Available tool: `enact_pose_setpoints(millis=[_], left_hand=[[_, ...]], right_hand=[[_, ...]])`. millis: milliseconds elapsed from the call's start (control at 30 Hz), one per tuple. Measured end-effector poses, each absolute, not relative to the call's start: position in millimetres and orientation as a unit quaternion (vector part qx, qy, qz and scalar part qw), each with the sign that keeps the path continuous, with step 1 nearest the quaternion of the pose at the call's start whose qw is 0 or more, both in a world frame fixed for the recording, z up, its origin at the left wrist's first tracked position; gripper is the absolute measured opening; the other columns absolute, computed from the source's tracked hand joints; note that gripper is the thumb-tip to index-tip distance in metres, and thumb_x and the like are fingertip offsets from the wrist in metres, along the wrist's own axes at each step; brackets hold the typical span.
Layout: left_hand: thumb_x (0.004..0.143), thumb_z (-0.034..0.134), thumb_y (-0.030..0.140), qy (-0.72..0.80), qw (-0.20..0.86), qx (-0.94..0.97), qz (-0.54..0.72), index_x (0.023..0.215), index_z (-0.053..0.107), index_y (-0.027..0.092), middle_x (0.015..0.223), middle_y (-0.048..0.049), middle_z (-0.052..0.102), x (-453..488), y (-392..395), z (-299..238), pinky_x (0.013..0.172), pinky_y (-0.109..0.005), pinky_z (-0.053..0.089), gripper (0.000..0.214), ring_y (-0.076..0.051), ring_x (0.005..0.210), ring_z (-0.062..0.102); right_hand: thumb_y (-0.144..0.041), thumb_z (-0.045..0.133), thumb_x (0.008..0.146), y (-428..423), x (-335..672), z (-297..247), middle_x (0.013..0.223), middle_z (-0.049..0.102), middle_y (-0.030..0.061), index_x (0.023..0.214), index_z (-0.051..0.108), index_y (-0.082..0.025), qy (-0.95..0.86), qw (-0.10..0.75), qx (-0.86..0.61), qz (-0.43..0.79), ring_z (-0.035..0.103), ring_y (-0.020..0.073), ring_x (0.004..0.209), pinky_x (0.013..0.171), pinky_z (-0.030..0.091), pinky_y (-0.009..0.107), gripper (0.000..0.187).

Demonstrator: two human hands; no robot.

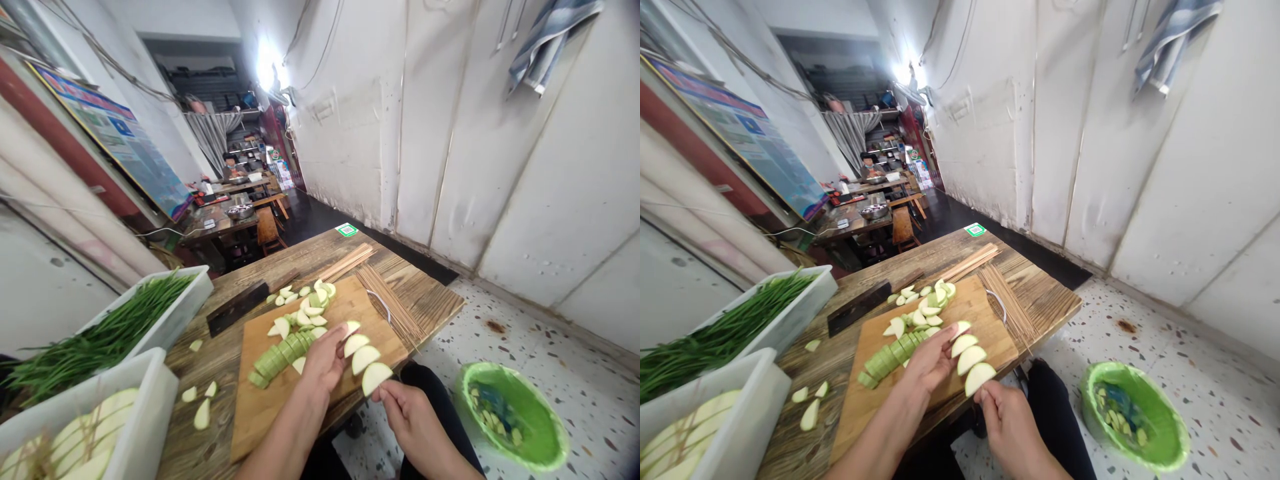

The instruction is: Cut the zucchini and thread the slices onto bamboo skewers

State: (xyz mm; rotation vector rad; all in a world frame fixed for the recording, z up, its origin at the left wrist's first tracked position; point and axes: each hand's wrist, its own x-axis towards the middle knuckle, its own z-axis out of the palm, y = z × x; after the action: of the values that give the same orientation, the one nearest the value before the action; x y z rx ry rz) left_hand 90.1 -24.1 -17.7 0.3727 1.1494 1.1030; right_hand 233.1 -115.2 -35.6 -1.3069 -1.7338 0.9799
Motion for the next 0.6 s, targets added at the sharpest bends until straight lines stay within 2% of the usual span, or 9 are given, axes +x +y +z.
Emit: enact_pose_setpoints(millis=[333, 533, 600], left_hand=[[0.077, 0.058, 0.015, 0.517, 0.688, 0.190, 0.473, 0.086, 0.061, 0.013, 0.077, -0.0066, 0.065, 89, -19, -25, 0.058, -0.027, 0.050, 0.010, -0.015, 0.063, 0.060], [0.081, 0.056, 0.027, 0.465, 0.721, 0.149, 0.492, 0.092, 0.059, 0.013, 0.079, -0.0075, 0.067, 85, -30, -17, 0.065, -0.031, 0.053, 0.018, -0.018, 0.069, 0.064], [0.080, 0.059, 0.026, 0.448, 0.730, 0.153, 0.493, 0.092, 0.059, 0.013, 0.082, -0.0079, 0.067, 84, -39, -14, 0.067, -0.032, 0.054, 0.017, -0.017, 0.070, 0.065]], right_hand=[[-0.029, 0.036, 0.090, -107, 231, -47, 0.051, 0.028, -0.0070, 0.071, 0.053, -0.017, -0.662, 0.384, -0.504, 0.400, 0.031, 0.0114, 0.046, 0.043, 0.025, 0.021, 0.028], [-0.034, 0.036, 0.092, -103, 231, -50, 0.051, 0.026, -0.0080, 0.073, 0.055, -0.017, -0.639, 0.403, -0.498, 0.425, 0.028, 0.0102, 0.045, 0.042, 0.023, 0.020, 0.031], [-0.037, 0.036, 0.092, -102, 227, -51, 0.051, 0.026, -0.0082, 0.073, 0.055, -0.017, -0.633, 0.409, -0.493, 0.435, 0.027, 0.0098, 0.045, 0.041, 0.023, 0.020, 0.034]])
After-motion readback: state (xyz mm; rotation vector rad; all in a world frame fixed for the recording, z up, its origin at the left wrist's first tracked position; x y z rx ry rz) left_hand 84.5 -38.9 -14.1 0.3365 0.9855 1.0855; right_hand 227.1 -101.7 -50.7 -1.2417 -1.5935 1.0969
